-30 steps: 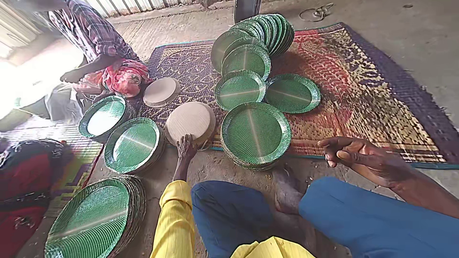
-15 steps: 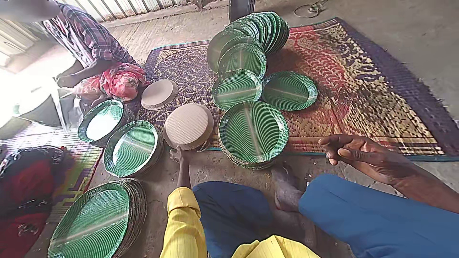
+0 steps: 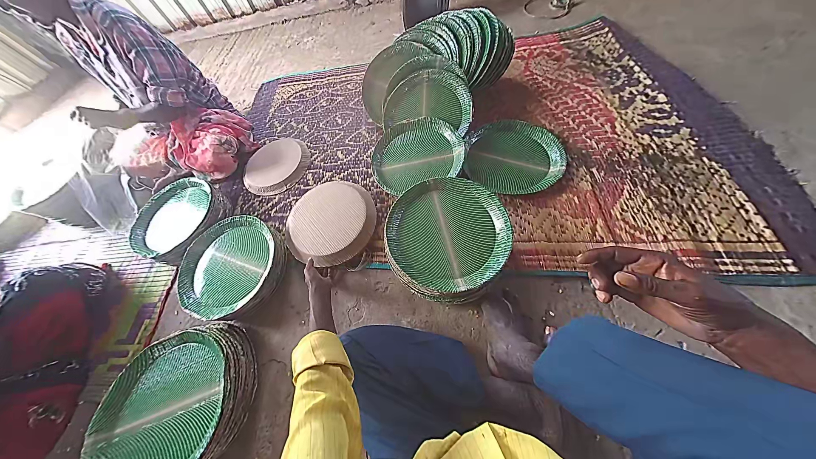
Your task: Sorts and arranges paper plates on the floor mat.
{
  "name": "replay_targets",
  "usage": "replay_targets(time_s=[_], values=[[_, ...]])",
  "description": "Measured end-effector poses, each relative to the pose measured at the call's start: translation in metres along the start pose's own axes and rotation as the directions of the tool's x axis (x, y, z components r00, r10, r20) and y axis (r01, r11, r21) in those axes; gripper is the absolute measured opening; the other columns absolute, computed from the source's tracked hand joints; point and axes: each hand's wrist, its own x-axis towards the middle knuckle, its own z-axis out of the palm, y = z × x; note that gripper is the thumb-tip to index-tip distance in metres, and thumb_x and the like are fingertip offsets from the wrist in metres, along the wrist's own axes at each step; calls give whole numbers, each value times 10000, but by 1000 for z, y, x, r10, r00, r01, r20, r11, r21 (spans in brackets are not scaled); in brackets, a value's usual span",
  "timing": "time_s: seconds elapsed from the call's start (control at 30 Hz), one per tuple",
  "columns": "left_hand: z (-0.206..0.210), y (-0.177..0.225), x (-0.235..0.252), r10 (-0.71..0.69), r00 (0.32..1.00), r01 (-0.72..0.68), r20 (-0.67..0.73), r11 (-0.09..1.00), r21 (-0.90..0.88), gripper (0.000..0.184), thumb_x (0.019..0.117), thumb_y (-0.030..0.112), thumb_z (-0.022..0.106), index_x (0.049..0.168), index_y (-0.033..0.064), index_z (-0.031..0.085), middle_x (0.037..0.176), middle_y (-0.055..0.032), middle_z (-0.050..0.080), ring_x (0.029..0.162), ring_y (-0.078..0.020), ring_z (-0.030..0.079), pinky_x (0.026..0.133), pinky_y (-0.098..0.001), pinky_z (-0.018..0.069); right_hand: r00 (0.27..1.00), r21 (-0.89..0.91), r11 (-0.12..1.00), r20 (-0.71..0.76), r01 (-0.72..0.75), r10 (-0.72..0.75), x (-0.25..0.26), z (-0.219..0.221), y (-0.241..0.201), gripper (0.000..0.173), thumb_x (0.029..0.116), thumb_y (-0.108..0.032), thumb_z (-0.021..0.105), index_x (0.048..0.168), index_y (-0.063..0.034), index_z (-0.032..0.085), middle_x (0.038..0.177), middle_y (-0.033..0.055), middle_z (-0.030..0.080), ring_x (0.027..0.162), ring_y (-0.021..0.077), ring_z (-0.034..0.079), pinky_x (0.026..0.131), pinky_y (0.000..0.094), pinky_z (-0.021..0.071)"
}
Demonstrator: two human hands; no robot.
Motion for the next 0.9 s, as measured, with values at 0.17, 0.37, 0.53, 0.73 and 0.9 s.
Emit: replay_targets(time_s=[0.17,0.37,0.53,0.73,0.9], values=[[1,5,3,-11,1000,11,7,1000,-5,384,1074,368,426,1332,103,529,1216,-125,613,1024,-215,608,832,-431,516,1000,10,1000,15,1,-1,-2,-2,1,341,944,-417,724,1235,-242,740,895,-95,739,787,8,692,744,166,587],[2,6,10,-13,1000,13,-5,1000,27,366,1056,381,488,1280,98,553,1122,-109,631,912,-183,619,757,-374,525,1000,-1,1000,-10,-1,1,-2,-2,1,349,935,-433,728,1229,-245,744,881,-87,741,779,18,696,738,168,587],[1,4,19,-24,1000,25,5,999,-21,433,1056,396,510,1370,98,527,1276,-123,623,1061,-199,622,870,-403,523,1000,6,1000,-8,-3,3,-3,-6,4,352,940,-423,726,1236,-233,740,893,-80,746,780,26,701,741,178,595],[7,1,20,37,999,-37,8,999,13,456,1059,293,538,1445,55,489,1431,-175,548,1237,-269,576,997,-450,499,1000,7,1000,-15,-15,16,-2,-6,5,363,938,-425,728,1246,-234,736,903,-78,748,793,30,703,750,183,597],[19,0,20,57,998,-57,-1,998,39,499,1063,277,532,1481,20,443,1473,-219,508,1307,-313,543,1046,-510,486,1000,10,1000,0,-12,12,-1,-9,7,365,950,-420,715,1264,-235,730,926,-81,749,810,25,705,758,175,597]])
